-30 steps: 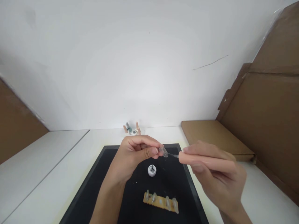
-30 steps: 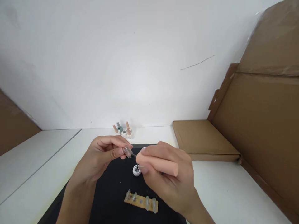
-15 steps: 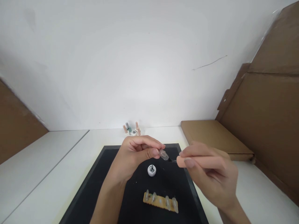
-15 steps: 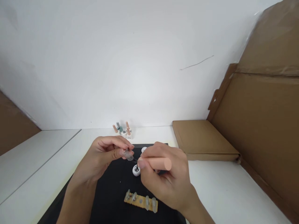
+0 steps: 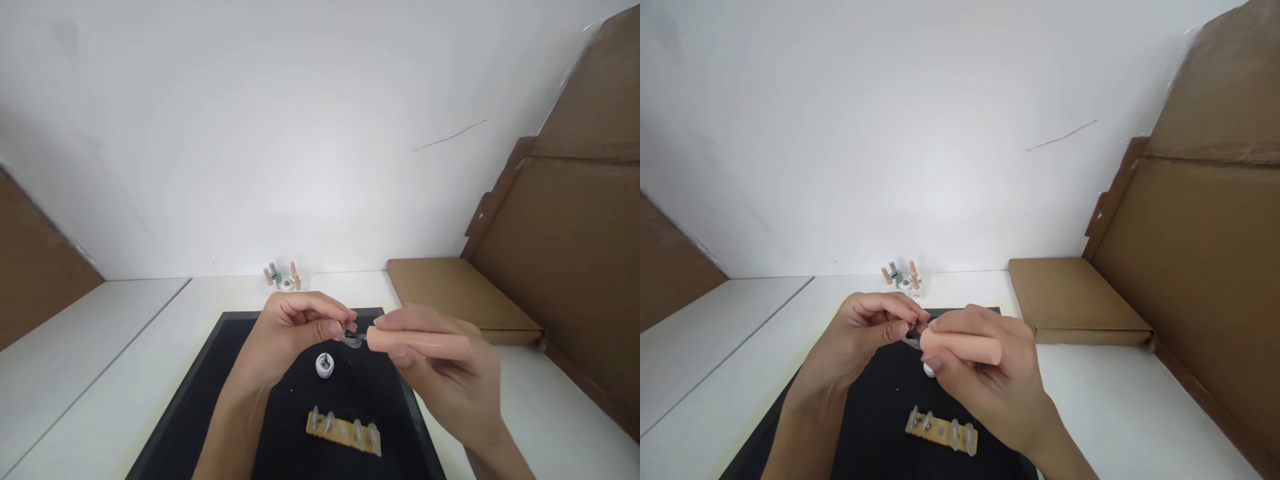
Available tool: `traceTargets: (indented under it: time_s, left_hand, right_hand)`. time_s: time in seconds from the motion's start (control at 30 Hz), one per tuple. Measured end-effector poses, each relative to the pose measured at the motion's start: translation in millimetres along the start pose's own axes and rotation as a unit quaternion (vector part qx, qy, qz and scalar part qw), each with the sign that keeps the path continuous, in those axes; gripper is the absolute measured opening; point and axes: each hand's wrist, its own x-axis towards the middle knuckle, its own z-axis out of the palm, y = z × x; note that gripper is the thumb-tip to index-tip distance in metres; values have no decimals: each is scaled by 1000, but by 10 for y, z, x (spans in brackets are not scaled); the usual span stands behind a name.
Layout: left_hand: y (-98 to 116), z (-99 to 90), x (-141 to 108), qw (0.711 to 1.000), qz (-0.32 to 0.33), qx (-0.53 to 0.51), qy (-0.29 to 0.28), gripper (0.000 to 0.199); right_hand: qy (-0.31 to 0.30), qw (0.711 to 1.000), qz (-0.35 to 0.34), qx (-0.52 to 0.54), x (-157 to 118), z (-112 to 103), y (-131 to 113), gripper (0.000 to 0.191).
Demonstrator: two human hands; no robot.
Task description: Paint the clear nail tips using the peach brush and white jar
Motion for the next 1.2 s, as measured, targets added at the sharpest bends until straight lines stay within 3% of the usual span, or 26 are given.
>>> traceTargets:
  time_s: [0.23,0.57,0.73,1.07,1.2]
  left_hand:
    - [-42,-20,-31,1000,2,-1,-3,11]
    - [-30,-10,-16,1000,11,18,4,9]
    - [-39,-6,-26,1000,10,20,0,11]
    - [-44,-15,-17,999,21,31,16,7]
    - [-61,-30,-37,999,20,18,18,10]
  right_hand:
    - [46,999,-17,21,-41,6,54,20]
    - [-5,1000,-14,7,7,-24,6,20]
    - [4,999,22,-25,-24,-37,44,16]
    - [-11,1000,-3,-16,-13,-59,37,18]
    - [24,999,5,-36,-54,-85,92,18]
